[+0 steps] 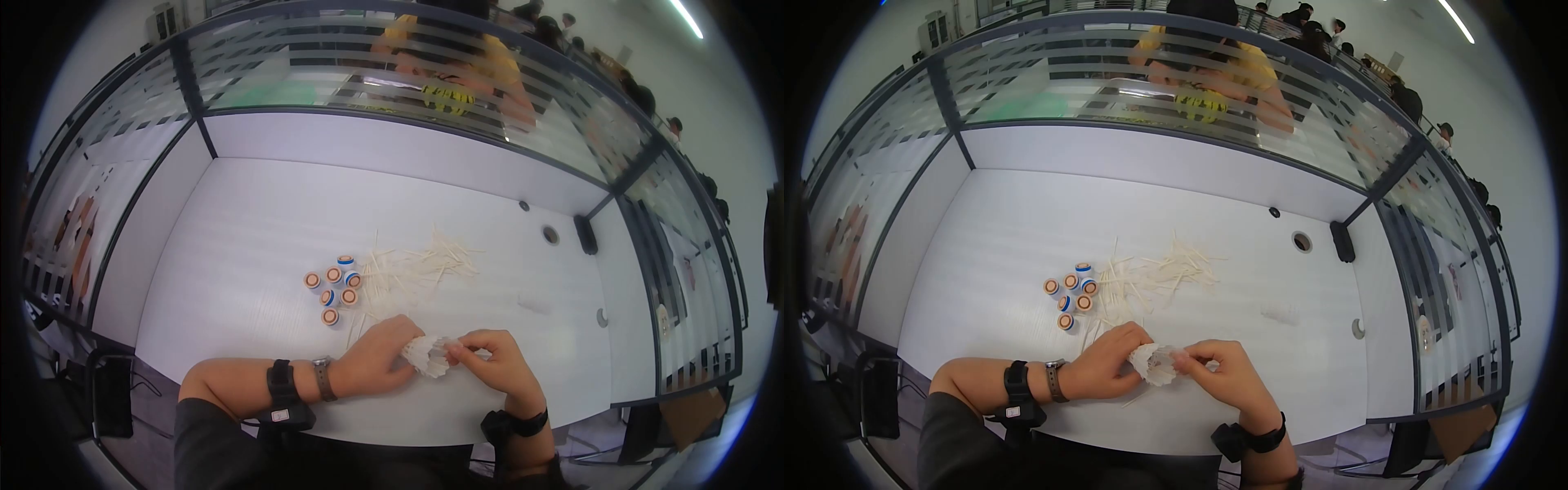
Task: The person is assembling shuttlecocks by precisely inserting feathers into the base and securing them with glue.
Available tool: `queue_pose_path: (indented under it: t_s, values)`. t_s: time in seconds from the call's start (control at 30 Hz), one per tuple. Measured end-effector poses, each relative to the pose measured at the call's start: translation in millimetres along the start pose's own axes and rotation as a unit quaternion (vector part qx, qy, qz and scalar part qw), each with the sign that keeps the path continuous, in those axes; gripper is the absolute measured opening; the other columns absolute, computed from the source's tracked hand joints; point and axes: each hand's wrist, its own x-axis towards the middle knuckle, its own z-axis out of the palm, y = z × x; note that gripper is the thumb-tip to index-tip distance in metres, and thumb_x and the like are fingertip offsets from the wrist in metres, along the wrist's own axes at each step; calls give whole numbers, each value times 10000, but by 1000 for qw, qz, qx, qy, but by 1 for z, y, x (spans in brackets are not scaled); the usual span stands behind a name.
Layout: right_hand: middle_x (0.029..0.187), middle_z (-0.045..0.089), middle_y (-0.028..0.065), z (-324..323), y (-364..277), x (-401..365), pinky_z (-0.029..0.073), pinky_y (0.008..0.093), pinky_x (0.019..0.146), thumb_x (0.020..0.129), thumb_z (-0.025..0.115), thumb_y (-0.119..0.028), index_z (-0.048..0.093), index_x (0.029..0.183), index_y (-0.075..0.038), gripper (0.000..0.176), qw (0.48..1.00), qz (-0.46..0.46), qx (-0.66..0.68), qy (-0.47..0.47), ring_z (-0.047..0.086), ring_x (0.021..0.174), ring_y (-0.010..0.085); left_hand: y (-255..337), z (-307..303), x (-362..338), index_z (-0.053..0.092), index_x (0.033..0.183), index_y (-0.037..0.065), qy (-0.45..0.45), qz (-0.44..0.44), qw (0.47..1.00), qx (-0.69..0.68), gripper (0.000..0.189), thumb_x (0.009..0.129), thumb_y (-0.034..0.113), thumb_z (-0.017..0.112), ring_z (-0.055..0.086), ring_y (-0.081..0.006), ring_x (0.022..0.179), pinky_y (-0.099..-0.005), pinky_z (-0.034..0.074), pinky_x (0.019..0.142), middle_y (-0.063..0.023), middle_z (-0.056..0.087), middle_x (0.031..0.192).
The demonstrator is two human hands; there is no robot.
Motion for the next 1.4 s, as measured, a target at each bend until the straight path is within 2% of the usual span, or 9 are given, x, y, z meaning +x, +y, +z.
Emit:
queue_pose_path:
  t_s: [0.4, 0.5, 0.6, 1.17, 1.27, 1.4]
  values:
    - [845, 724, 97, 5, 7, 4, 505, 246, 692, 947, 644, -151, 733, 964, 23, 196, 999, -12, 38, 11, 664, 747, 124, 1, -2, 0, 566, 1018, 18, -3, -2, 1000, -10, 303, 749, 119, 663, 545, -361, 883, -420, 443, 761, -171, 550, 947]
    - [845, 720, 99, 2, 9, 6, 506, 251, 700, 947, 639, -144, 735, 959, 20, 190, 1000, -25, 12, 1, 664, 747, 129, 0, -2, 1, 566, 1026, 18, 3, 8, 1000, 7, 314, 743, 115, 662, 543, -361, 892, -420, 442, 771, -174, 546, 964]
    - [822, 710, 97, 4, 7, 4, 503, 257, 696, 941, 641, -134, 735, 963, 19, 181, 1000, -8, 16, 0, 655, 751, 130, 3, -2, -1, 566, 1034, 14, -5, -14, 1000, -6, 315, 750, 114, 658, 540, -357, 911, -421, 437, 788, -172, 546, 974]
    - [782, 692, 86, 10, 2, 4, 453, 256, 634, 925, 662, -117, 738, 921, 8, 146, 997, -64, -18, 26, 562, 670, 116, 2, -2, 0, 565, 1011, 23, 3, -9, 1000, -11, 283, 765, 121, 665, 548, -354, 890, -418, 436, 764, -161, 552, 954]
    - [764, 683, 87, 12, 0, 5, 454, 257, 628, 916, 662, -96, 737, 925, 4, 126, 995, -87, -44, 36, 563, 663, 123, 2, -1, 1, 567, 1010, 27, 11, -9, 1000, -20, 282, 770, 122, 681, 552, -348, 881, -412, 441, 757, -155, 557, 943]
    - [742, 671, 95, 17, -8, 2, 468, 273, 610, 898, 669, -66, 735, 945, -1, 104, 987, -138, -63, 59, 591, 651, 153, 0, 0, 0, 559, 1042, 42, 4, -12, 1000, -29, 312, 801, 176, 704, 543, -285, 875, -363, 438, 766, -117, 550, 970]
